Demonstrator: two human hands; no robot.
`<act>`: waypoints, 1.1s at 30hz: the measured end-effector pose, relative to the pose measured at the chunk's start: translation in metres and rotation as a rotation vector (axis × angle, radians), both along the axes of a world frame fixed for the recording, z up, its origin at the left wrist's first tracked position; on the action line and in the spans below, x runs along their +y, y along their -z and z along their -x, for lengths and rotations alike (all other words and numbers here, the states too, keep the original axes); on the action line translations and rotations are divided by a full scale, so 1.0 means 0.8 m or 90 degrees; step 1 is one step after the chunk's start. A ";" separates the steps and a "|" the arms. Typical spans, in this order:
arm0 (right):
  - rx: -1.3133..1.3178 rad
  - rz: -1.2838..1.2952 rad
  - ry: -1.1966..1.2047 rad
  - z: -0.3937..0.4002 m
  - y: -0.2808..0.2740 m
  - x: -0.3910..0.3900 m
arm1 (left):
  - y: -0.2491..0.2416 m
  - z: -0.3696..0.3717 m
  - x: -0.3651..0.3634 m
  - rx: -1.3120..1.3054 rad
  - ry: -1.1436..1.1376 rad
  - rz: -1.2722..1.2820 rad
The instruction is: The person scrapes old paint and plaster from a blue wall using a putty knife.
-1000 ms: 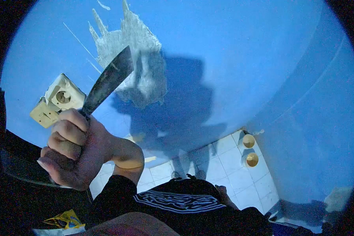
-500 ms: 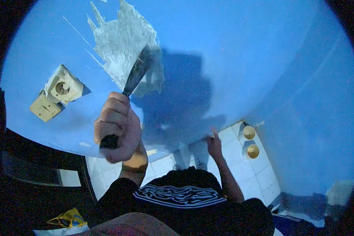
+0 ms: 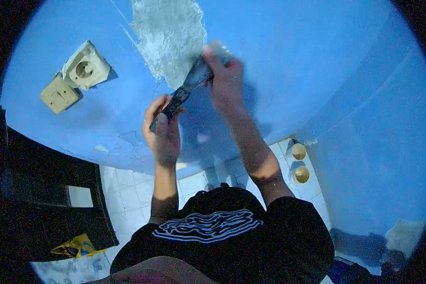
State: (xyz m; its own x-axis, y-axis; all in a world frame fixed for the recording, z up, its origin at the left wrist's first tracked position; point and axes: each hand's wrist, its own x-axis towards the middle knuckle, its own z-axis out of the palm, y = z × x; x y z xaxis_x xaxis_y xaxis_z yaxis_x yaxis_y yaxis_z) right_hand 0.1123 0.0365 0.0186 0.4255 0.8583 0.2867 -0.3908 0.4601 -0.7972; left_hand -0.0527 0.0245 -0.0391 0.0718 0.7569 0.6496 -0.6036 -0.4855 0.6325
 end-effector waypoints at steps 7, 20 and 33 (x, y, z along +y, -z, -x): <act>-0.074 -0.137 0.166 -0.043 -0.024 -0.002 | -0.080 0.060 -0.044 0.024 0.265 -0.065; -0.184 -0.078 0.260 -0.012 -0.048 0.024 | -0.192 0.021 -0.165 0.014 0.702 -0.141; -0.227 -0.070 0.281 -0.021 -0.027 0.025 | -0.197 0.003 -0.157 0.041 0.718 -0.115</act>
